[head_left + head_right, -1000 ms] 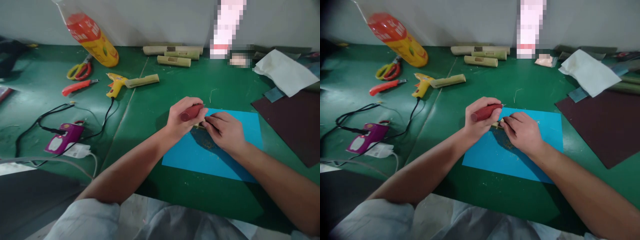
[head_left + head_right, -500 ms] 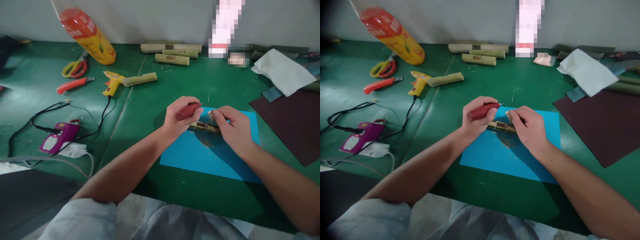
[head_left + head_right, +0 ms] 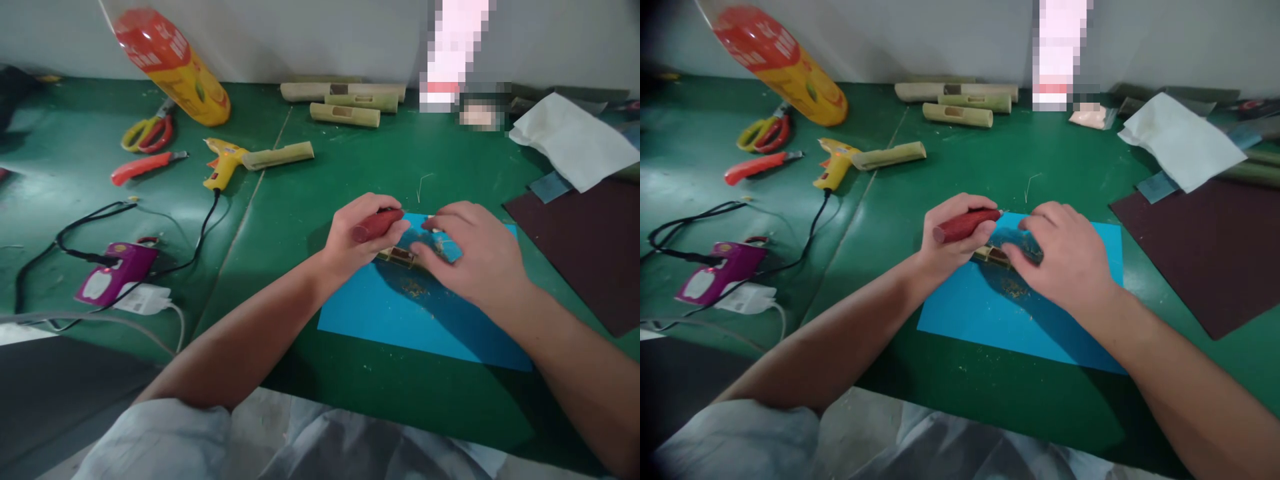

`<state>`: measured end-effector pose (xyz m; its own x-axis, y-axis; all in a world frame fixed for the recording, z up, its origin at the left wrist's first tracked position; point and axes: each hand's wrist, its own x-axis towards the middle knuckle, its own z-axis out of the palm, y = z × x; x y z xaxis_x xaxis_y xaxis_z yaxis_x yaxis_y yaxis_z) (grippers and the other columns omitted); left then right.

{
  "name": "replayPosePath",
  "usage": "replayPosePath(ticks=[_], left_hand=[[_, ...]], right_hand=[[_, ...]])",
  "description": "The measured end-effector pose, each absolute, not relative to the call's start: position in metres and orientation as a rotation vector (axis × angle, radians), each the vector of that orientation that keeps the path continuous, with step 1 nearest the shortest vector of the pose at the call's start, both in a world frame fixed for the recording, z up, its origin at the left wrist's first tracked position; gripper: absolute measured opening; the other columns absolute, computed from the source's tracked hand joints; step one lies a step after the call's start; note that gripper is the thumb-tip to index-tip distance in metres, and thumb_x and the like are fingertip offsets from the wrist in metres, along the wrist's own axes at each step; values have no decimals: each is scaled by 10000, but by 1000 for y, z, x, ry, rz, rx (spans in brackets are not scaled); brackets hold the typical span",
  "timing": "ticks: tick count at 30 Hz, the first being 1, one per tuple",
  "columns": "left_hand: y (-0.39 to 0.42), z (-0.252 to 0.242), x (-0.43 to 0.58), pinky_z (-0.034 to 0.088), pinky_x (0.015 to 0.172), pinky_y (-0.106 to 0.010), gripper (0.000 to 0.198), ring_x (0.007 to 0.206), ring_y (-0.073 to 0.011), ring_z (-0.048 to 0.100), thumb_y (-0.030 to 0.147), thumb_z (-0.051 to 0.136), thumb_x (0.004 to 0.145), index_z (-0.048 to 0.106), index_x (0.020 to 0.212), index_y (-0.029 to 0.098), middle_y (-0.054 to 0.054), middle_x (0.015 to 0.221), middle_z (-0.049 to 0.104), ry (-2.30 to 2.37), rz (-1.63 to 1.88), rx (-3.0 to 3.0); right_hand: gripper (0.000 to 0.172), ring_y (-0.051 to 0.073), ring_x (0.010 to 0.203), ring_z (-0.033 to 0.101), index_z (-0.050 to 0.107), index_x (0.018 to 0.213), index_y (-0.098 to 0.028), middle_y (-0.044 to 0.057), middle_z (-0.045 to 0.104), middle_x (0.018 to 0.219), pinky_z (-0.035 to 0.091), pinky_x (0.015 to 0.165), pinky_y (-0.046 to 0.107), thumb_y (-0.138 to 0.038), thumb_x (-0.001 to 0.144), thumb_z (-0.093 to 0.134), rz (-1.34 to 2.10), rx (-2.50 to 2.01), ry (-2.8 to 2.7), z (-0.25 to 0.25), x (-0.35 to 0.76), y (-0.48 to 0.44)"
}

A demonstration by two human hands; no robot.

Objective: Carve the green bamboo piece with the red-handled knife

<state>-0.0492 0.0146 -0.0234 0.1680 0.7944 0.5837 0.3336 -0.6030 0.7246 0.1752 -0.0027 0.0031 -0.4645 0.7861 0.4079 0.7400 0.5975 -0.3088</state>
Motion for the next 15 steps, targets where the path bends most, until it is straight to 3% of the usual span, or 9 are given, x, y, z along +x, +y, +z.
replayPosePath(ticks=[7, 11, 15], left_hand=[[17, -26, -42, 540, 715, -292, 179, 760, -153, 682, 363, 754, 927, 739, 851, 202, -29, 839, 764, 1243, 1397, 1927], [17, -26, -41, 553, 760, -286, 152, 789, -151, 696, 335, 754, 918, 739, 865, 193, -28, 854, 768, 1217, 1411, 1934], [15, -24, -43, 582, 845, -294, 167, 885, -168, 734, 351, 750, 929, 750, 946, 184, -46, 946, 795, 1198, 1361, 1908]], right_hand=[[200, 303, 926, 650, 779, 930, -175, 118, 710, 966, 480, 782, 444, -370, 944, 734, 56, -1108, -2526, -6, 156, -23], [179, 286, 932, 650, 784, 953, -183, 105, 737, 1006, 458, 794, 432, -326, 982, 679, 112, -1085, -2496, -14, 151, -23], [266, 295, 940, 655, 778, 1024, -152, 133, 733, 1007, 449, 795, 426, -389, 991, 660, 156, -1194, -2468, -13, 152, -21]])
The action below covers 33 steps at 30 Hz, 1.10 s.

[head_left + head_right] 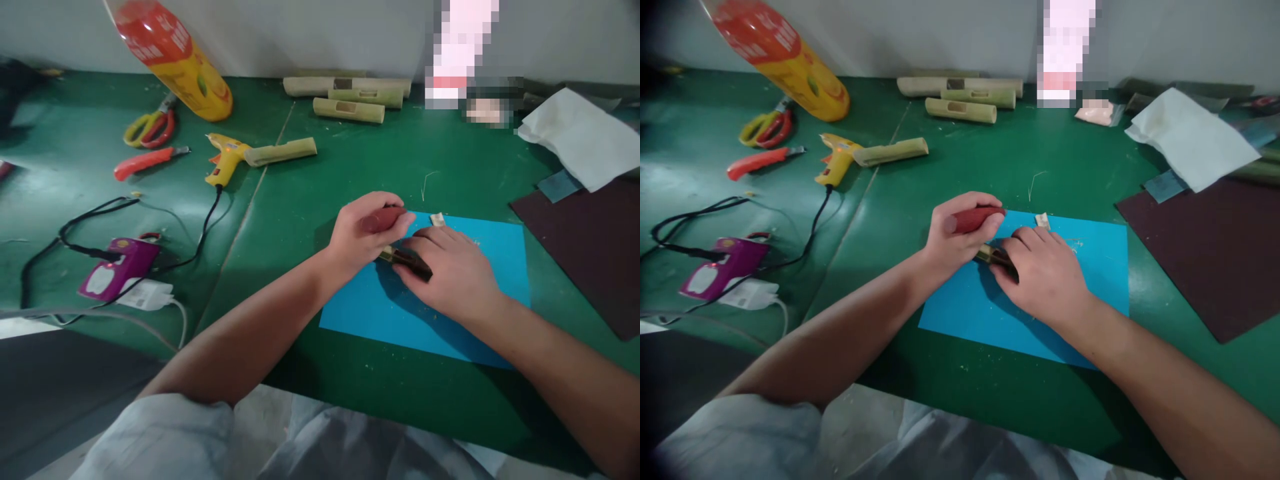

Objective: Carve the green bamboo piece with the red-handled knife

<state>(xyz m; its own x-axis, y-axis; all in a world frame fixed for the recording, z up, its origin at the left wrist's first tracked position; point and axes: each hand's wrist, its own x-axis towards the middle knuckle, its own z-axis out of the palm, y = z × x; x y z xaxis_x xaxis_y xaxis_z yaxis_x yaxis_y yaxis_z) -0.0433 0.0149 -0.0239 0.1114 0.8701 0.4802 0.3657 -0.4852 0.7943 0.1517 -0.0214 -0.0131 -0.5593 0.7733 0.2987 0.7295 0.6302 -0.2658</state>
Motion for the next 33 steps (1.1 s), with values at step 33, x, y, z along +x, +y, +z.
replayPosePath(ticks=[33], left_hand=[[18, -31, -43, 601, 792, -270, 274, 833, -145, 746, 444, 761, 968, 727, 1062, 189, -51, 945, 798, 804, 1441, 2212]], right_hand=[[129, 231, 829, 607, 725, 826, -212, 60, 652, 831, 419, 706, 367, -222, 926, 644, 771, -1225, -2216, -22, 151, -14]])
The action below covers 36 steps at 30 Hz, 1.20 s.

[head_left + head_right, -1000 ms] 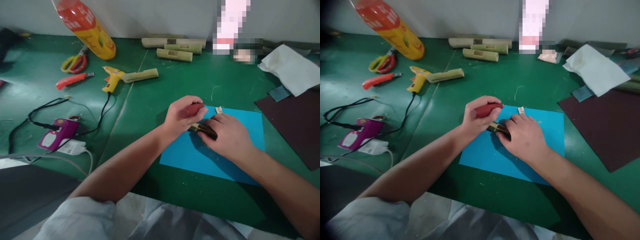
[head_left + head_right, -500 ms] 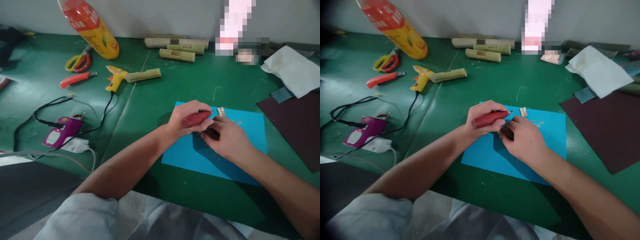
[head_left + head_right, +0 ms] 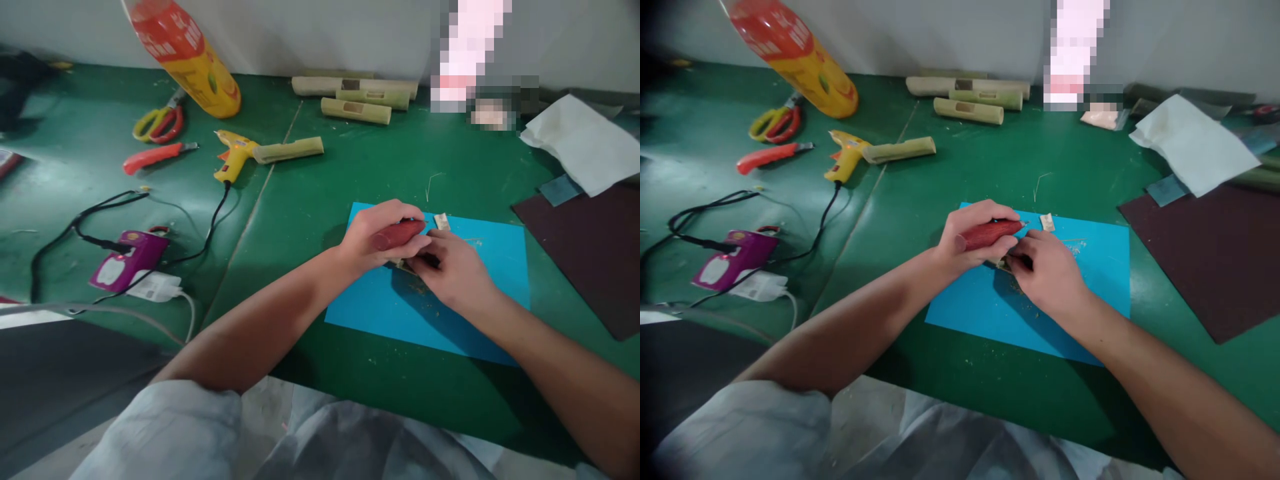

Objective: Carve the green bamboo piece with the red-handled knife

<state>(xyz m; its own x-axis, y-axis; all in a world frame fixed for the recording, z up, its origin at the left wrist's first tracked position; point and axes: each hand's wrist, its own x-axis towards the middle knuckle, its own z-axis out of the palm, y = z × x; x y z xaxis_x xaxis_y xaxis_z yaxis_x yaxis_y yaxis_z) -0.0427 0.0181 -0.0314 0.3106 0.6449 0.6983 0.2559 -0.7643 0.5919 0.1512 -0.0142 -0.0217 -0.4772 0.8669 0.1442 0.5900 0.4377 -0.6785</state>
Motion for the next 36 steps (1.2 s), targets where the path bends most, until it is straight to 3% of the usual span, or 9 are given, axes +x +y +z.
replayPosePath(ticks=[9, 15, 20, 29, 36], left_hand=[[16, -26, -46, 585, 784, -265, 285, 824, -145, 735, 452, 771, 964, 717, 1072, 194, -48, 950, 795, 770, 1390, 2274], [17, -28, -46, 582, 781, -271, 263, 810, -144, 732, 457, 764, 959, 730, 1021, 204, -33, 907, 790, 826, 1341, 2219], [16, -26, -47, 583, 775, -285, 311, 811, -156, 733, 513, 729, 970, 738, 1007, 204, -43, 913, 796, 904, 1277, 2189], [17, -27, -44, 579, 792, -289, 361, 838, -161, 732, 557, 720, 966, 734, 973, 196, -53, 922, 795, 950, 1261, 2168], [18, -32, -41, 571, 795, -289, 249, 825, -152, 713, 432, 746, 952, 726, 926, 185, -44, 899, 775, 1000, 1347, 2027]], right_hand=[[199, 223, 796, 598, 688, 808, -217, 61, 649, 819, 405, 680, 365, -290, 975, 608, 663, -1280, -2220, -18, 157, -18], [178, 269, 946, 647, 748, 912, -222, 103, 721, 986, 501, 820, 422, -357, 979, 653, 407, -1136, -2324, -12, 159, -21], [122, 275, 930, 627, 798, 972, -248, 99, 715, 1004, 454, 777, 420, -311, 940, 698, 193, -1166, -2489, -15, 157, -25], [185, 269, 926, 620, 793, 937, -209, 100, 719, 986, 453, 812, 429, -283, 1002, 637, 246, -1078, -2472, -22, 155, -25], [249, 260, 912, 609, 793, 923, -191, 100, 738, 977, 419, 774, 428, -246, 1034, 577, 158, -1072, -2532, -19, 148, -31]])
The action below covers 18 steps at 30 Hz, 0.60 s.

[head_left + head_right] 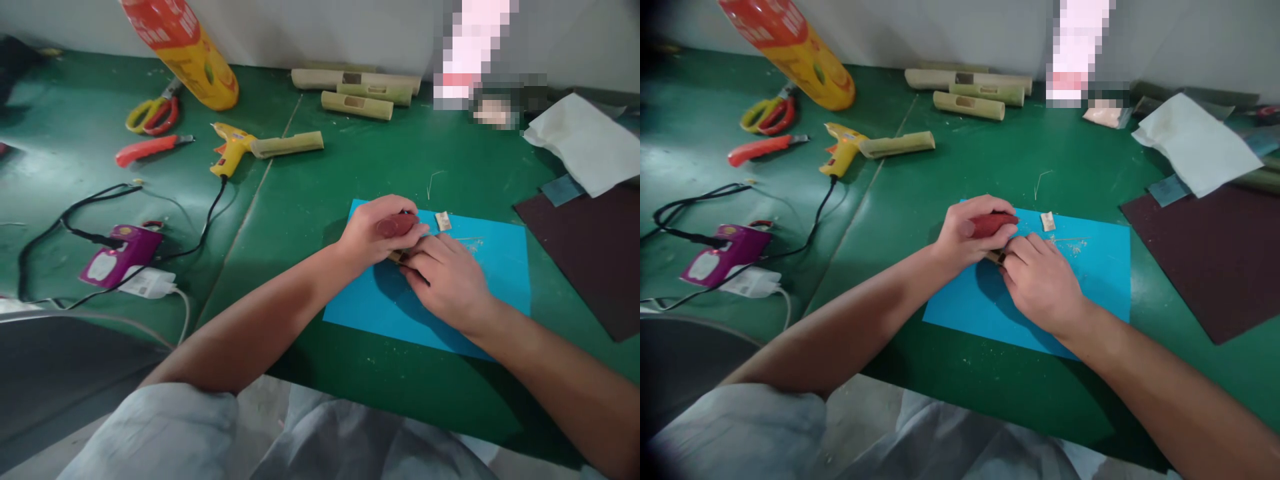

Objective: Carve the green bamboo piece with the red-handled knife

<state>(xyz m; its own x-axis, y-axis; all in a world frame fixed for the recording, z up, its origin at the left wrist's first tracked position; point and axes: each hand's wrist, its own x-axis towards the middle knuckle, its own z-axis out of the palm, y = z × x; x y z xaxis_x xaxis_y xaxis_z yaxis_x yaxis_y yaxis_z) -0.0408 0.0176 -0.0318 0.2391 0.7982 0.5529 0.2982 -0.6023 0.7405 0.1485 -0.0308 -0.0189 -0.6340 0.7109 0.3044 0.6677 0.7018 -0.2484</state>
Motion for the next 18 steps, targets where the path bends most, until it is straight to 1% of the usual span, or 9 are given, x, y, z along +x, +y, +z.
replayPosePath(ticks=[4, 8, 11, 13, 15, 18], left_hand=[[18, -32, -39, 575, 812, -293, 220, 837, -155, 710, 404, 753, 935, 731, 924, 186, -46, 910, 775, 1017, 1332, 1983], [18, -29, -43, 586, 838, -307, 245, 869, -168, 724, 436, 750, 931, 736, 945, 192, -54, 938, 787, 1013, 1320, 1956], [16, -25, -46, 588, 823, -305, 262, 862, -167, 728, 456, 757, 928, 739, 943, 195, -52, 938, 793, 995, 1282, 1948], [16, -22, -47, 588, 809, -305, 280, 854, -167, 728, 474, 759, 929, 741, 929, 195, -47, 920, 792, 1009, 1276, 1923], [19, -19, -46, 586, 769, -302, 342, 834, -166, 726, 535, 741, 941, 738, 917, 193, -48, 896, 785, 1040, 1337, 1865], [28, -13, -44, 548, 624, -285, 500, 704, -142, 698, 688, 630, 978, 708, 922, 197, -44, 834, 761, 1123, 1449, 1724]], right_hand=[[214, 271, 918, 616, 784, 883, -197, 112, 727, 973, 432, 781, 431, -256, 1012, 624, 150, -1161, -2468, -14, 147, -33], [139, 272, 905, 630, 751, 878, -210, 105, 721, 972, 450, 789, 429, -294, 969, 690, 256, -1265, -2381, -13, 151, -30], [160, 262, 878, 640, 737, 874, -212, 92, 710, 919, 461, 778, 418, -323, 976, 685, 326, -1246, -2357, -16, 153, -26], [184, 259, 878, 649, 748, 870, -213, 92, 719, 928, 470, 781, 413, -318, 994, 664, 347, -1209, -2361, -17, 153, -23], [183, 262, 893, 665, 771, 897, -208, 99, 741, 965, 487, 795, 416, -300, 1003, 653, 369, -1161, -2358, -18, 154, -21], [181, 264, 915, 693, 785, 949, -204, 102, 771, 997, 511, 803, 410, -292, 1009, 638, 410, -1132, -2325, -19, 155, -19]])
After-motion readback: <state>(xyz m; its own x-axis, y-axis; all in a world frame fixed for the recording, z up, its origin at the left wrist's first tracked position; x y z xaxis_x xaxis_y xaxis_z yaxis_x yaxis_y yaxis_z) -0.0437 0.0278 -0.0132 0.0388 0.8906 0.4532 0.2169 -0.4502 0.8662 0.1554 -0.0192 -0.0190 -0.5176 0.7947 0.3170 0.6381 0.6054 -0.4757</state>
